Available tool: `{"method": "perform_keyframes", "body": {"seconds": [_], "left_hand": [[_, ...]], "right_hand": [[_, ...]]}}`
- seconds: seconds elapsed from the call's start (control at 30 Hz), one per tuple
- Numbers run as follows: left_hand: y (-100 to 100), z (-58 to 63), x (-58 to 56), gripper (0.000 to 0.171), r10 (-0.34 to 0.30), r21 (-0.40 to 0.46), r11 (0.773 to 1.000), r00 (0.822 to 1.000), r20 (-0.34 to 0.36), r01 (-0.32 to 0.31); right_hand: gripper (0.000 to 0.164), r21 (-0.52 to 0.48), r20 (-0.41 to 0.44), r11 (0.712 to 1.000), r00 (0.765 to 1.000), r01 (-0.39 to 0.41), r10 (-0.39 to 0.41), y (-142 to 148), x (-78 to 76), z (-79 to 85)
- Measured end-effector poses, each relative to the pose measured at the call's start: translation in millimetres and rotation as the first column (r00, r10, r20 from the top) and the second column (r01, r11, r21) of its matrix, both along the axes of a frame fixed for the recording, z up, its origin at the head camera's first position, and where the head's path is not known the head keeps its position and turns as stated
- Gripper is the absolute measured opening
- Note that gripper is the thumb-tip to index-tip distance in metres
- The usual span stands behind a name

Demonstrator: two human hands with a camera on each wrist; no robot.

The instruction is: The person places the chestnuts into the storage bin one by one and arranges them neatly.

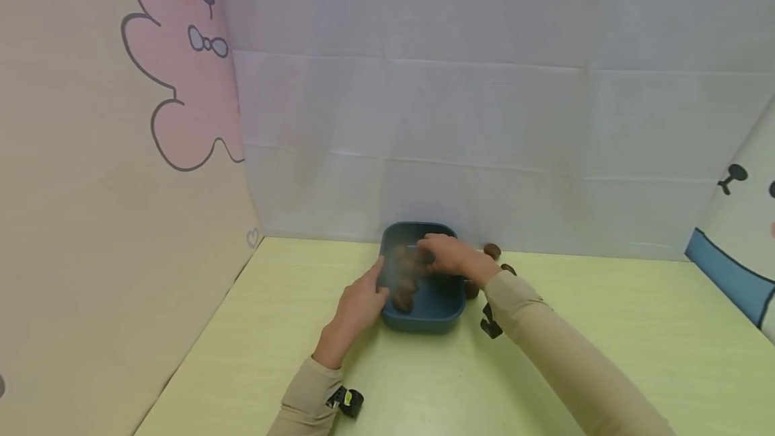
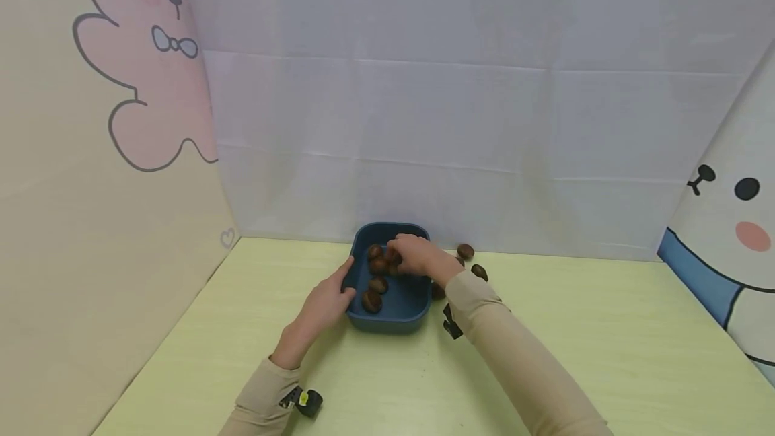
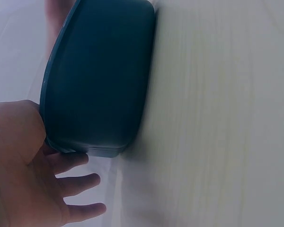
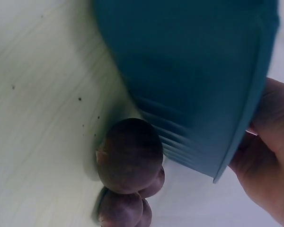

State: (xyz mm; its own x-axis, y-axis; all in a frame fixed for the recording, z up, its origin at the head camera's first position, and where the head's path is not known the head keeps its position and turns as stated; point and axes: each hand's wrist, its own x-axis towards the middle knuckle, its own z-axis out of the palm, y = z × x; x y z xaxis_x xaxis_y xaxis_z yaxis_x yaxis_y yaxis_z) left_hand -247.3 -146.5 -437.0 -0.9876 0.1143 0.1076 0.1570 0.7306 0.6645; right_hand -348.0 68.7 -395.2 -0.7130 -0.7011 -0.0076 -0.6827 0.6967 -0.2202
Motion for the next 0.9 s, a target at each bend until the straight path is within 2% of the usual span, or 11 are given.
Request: {"method": "perform_keyframes", "body": {"seconds": [0.2,0.4,0.67,0.9], "left_hand": [[-2,0.0,-0.2,0.064,0.003,-0.001,1.0,1.0,0.009,-0.003],[-5,0.3,-0.7,0.065,0.008,0.005,1.0,1.0,0.01,-0.008],[-8,1.7,0.0,0.064,0.018,0.005,1.0,1.0,0.021,-0.018],[-8,1.2,-0.8,0.064,0.016,-0.003,1.0,1.0,0.011,-0.016]], "right_hand": [[0.025,-0.101,0.045,0.995,0.999,-0.015,0.019,11,2.8,6.5],[0.024,-0.205,0.024,0.979,1.0,-0.001,0.006,25,7.1,15.2],[0.023,-0.266,-0.014,0.963,0.999,0.03,-0.036,43,9.5,15.9],[0.019,-0.365,-0.021,0.927,0.995,0.082,-0.096,68,22.6,21.5]]}}
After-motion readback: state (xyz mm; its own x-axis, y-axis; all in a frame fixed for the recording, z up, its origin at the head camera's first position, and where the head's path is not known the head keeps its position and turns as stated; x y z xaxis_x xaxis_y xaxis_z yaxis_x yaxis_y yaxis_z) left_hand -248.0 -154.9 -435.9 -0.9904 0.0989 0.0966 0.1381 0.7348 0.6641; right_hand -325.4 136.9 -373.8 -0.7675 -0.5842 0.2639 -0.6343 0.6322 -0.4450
